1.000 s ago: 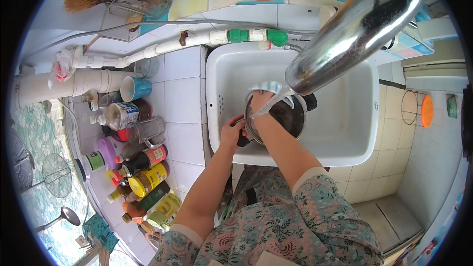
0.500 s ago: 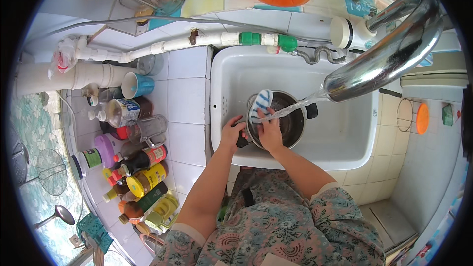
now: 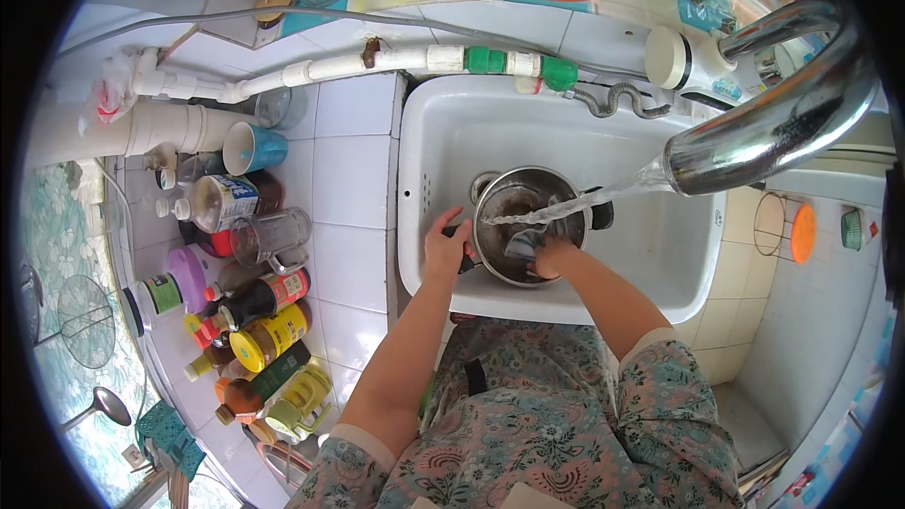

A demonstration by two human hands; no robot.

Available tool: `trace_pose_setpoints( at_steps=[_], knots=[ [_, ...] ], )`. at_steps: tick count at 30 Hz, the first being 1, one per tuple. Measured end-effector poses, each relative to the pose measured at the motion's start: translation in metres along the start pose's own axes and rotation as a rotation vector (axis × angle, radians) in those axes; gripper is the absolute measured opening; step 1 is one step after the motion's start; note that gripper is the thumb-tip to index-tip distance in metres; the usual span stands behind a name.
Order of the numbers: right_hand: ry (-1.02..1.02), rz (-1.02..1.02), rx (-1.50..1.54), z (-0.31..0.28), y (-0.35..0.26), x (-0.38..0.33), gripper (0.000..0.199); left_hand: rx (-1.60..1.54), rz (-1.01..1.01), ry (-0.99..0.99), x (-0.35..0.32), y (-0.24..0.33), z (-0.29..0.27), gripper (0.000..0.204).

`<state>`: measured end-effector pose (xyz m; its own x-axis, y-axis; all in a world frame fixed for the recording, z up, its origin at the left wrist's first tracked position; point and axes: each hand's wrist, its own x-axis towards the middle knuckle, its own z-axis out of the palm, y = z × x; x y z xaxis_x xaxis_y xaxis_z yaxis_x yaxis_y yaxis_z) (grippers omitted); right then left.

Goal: The person washes a small metal pot in a kitchen sink using a cloth and running water. They also handle and hang towels on a rack above the sink and retrieve a cloth from a drawer before placing the pot on the stove.

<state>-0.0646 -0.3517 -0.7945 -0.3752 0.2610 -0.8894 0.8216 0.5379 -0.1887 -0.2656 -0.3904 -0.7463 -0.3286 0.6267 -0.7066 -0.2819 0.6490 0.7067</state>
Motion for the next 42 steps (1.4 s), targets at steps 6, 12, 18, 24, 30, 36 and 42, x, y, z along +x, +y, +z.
trace_pose_setpoints(
  at_steps=[6, 12, 18, 24, 30, 36, 42],
  knots=[
    [-0.018, -0.349, 1.648, -0.012, -0.058, 0.034, 0.039, -0.048, -0.031, -0.044, 0.004, -0.007, -0.001, 0.034],
    [0.424, -0.208, 1.827, -0.044, -0.094, 0.021, 0.017, -0.106, -0.069, -0.028, 0.002, -0.002, -0.004, 0.028],
    [1.093, -0.228, 0.549, -0.047, -0.060, 0.021, 0.063, 0.000, -0.049, -0.078, -0.004, 0.003, -0.006, 0.028],
    [0.933, 0.099, 0.198, -0.031, 0.052, 0.053, 0.044, -0.092, -0.001, 0.050, -0.010, 0.002, 0.000, 0.031],
    [1.214, -0.005, -0.015, 0.019, 0.045, -0.027, 0.035, 0.068, 0.060, 0.049, -0.005, 0.012, 0.003, 0.036],
    [0.245, -0.155, 0.631, 0.009, -0.020, -0.057, 0.042, 0.001, 0.041, 0.035, -0.006, 0.013, 0.005, 0.036],
    [0.401, -0.080, 0.875, -0.009, -0.063, 0.018, 0.052, -0.009, -0.023, -0.014, -0.001, 0.007, 0.002, 0.031]
  ],
)
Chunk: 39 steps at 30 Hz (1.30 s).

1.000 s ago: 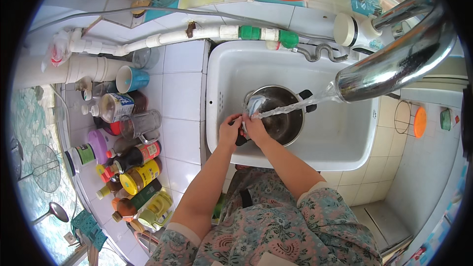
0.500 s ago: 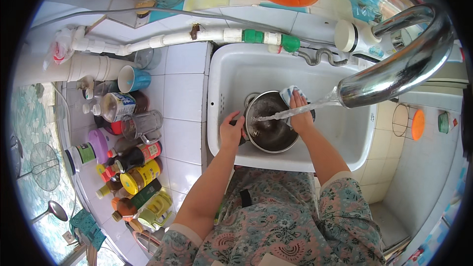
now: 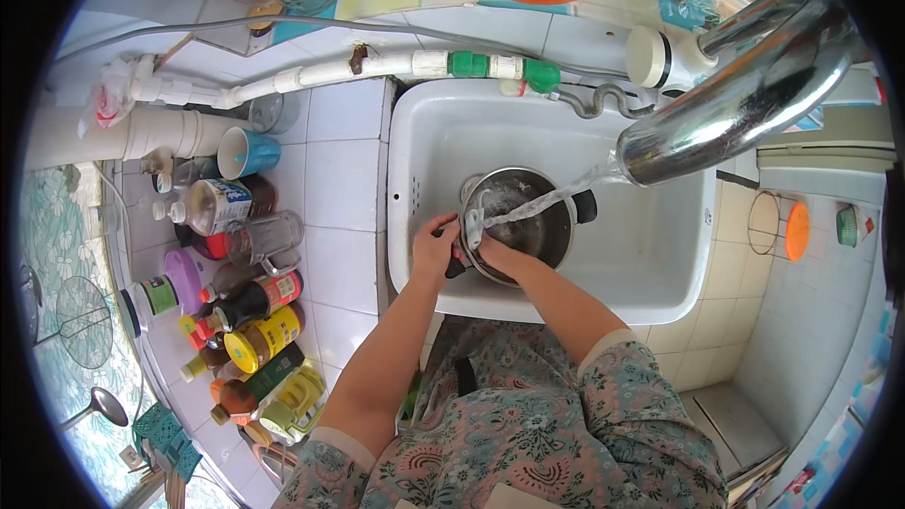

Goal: The person washes a small metal pot in a kitchen sink using a cloth and running water. They also handle and hang towels on a rack above the sink and retrieve a cloth from a drawer before placing the pot on the stove.

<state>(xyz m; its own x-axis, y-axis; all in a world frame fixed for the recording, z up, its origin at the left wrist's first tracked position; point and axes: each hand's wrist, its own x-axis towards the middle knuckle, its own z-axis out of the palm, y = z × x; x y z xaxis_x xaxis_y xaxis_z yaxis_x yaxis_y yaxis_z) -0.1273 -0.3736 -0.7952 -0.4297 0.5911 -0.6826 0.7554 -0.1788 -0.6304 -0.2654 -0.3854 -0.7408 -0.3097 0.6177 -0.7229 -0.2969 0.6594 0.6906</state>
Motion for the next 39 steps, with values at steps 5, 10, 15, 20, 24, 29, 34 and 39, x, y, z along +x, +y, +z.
trace_pose_setpoints(
  at_steps=[5, 10, 15, 20, 24, 29, 34, 39],
  knots=[
    [0.270, -0.166, -0.804, 0.001, 0.025, 0.042, 0.052, 0.045, -0.015, -0.027, -0.013, 0.006, 0.004, 0.027],
    [0.340, -0.493, -1.363, -0.069, 0.082, 0.056, 0.056, 0.060, -0.031, -0.087, -0.009, 0.006, 0.002, 0.026],
    [0.404, -0.278, -1.551, -0.086, 0.081, 0.026, 0.055, 0.115, 0.006, -0.101, -0.010, 0.016, 0.012, 0.027],
    [0.033, 0.002, -0.983, -0.049, 0.064, -0.003, 0.069, 0.072, 0.064, -0.006, -0.006, 0.002, 0.005, 0.028],
    [0.028, -0.124, -0.532, -0.018, 0.044, -0.013, 0.064, 0.032, 0.068, 0.142, 0.008, -0.022, -0.009, 0.029],
    [-0.395, -0.119, -0.258, -0.011, 0.030, 0.003, 0.049, 0.228, 0.102, 0.212, 0.010, -0.036, -0.019, 0.044],
    [-0.279, -0.060, -0.076, -0.058, 0.045, -0.023, 0.046, 0.893, 0.668, 0.267, -0.011, -0.044, -0.008, 0.059],
    [-0.170, 0.052, 0.722, -0.107, 0.048, -0.079, 0.050, 1.396, 0.972, -0.436, -0.038, -0.037, 0.024, 0.061]
  ],
)
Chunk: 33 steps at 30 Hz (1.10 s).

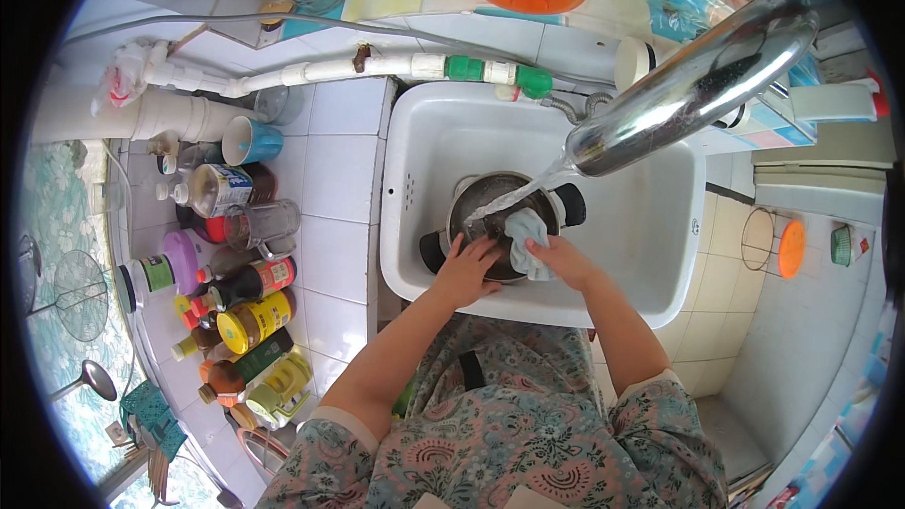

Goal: The person washes a small metal pot in a kitchen sink using a cloth and running water. They also handle and hang towels on a rack above the sink and retrieve a cloth from a drawer before placing the pot on the stove.

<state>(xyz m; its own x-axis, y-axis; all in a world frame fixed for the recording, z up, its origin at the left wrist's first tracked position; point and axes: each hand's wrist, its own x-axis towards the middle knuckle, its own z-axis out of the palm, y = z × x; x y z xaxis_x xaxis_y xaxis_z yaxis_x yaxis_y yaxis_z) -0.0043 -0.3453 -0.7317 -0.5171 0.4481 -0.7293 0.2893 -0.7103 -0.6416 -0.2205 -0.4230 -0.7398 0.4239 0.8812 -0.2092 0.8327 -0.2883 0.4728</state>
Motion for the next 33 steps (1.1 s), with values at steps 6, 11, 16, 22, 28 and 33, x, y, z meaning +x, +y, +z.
trace_pose_setpoints(
  at_steps=[6, 11, 16, 22, 28, 33],
  knots=[
    [0.211, 0.000, -0.003, -0.034, -0.035, -0.063, 0.053, -0.013, -0.051, -0.679, 0.036, -0.003, 0.010, 0.050],
    [0.495, -0.134, -0.610, -0.044, -0.067, -0.110, 0.041, -0.099, -0.067, -0.567, 0.041, 0.010, 0.010, 0.054],
    [0.624, -0.135, 0.042, -0.060, -0.054, -0.127, 0.033, -0.092, -0.019, -0.517, 0.057, 0.030, 0.049, 0.037],
    [0.557, -0.205, 0.439, -0.078, -0.038, -0.142, 0.031, -0.042, -0.106, -0.365, 0.063, 0.038, 0.052, 0.019],
    [0.604, -0.240, 0.461, -0.092, -0.041, -0.159, 0.033, -0.383, -0.444, 0.175, 0.065, 0.032, -0.023, 0.024],
    [0.658, -0.314, 0.470, -0.102, -0.059, -0.178, 0.034, -1.639, -0.635, 0.370, 0.077, 0.044, -0.056, 0.032]
  ],
)
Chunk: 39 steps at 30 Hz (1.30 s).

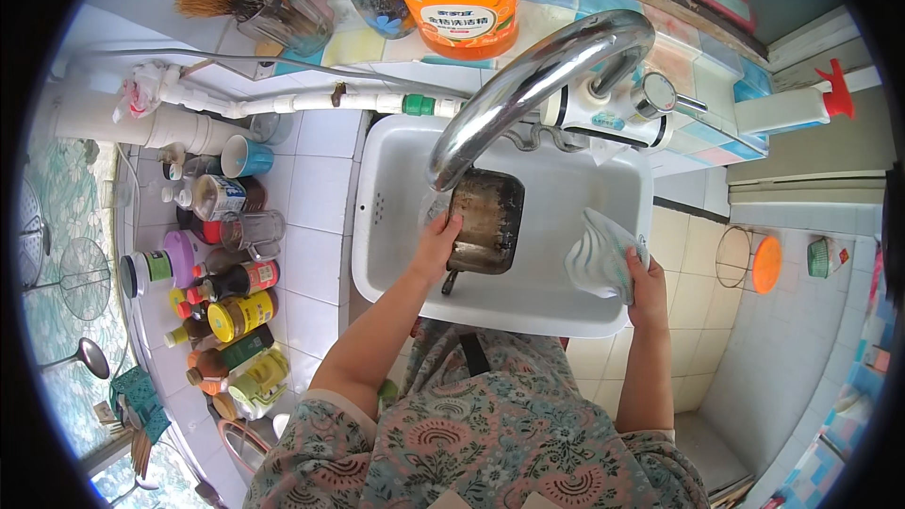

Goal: The person washes a small metal pot in a kitchen sink using a cloth and running water. They also handle and hang towels on a rack above the sink and retrieve a cloth from a drawer before placing the pot on the stove.

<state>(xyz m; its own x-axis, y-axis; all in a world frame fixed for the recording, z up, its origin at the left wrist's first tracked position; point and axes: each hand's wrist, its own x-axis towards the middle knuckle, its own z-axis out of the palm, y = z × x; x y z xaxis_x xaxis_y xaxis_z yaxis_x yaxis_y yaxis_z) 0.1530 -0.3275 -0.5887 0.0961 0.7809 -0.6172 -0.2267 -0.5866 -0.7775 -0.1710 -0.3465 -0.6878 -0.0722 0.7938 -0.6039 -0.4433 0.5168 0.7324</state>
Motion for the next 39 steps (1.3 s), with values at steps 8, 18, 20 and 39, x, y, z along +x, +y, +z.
trace_pose_setpoints(
  at_steps=[8, 18, 20, 39],
  knots=[
    [0.035, -0.086, -0.001, -0.026, -0.022, -0.001, 0.033, -0.509, -0.192, -0.120, -0.002, 0.000, 0.025, 0.036],
    [0.008, -0.063, -0.004, -0.020, -0.024, -0.002, 0.034, 1.104, 0.277, -0.190, -0.041, 0.009, 0.029, 0.032],
    [0.018, -0.049, -0.039, -0.014, -0.024, 0.000, 0.034, 1.387, 0.337, -0.168, -0.050, -0.005, 0.020, 0.024],
    [-0.162, -0.024, -0.126, 0.029, -0.016, -0.001, 0.035, 1.944, 0.709, -0.332, -0.070, -0.005, -0.063, 0.012]
  ],
)
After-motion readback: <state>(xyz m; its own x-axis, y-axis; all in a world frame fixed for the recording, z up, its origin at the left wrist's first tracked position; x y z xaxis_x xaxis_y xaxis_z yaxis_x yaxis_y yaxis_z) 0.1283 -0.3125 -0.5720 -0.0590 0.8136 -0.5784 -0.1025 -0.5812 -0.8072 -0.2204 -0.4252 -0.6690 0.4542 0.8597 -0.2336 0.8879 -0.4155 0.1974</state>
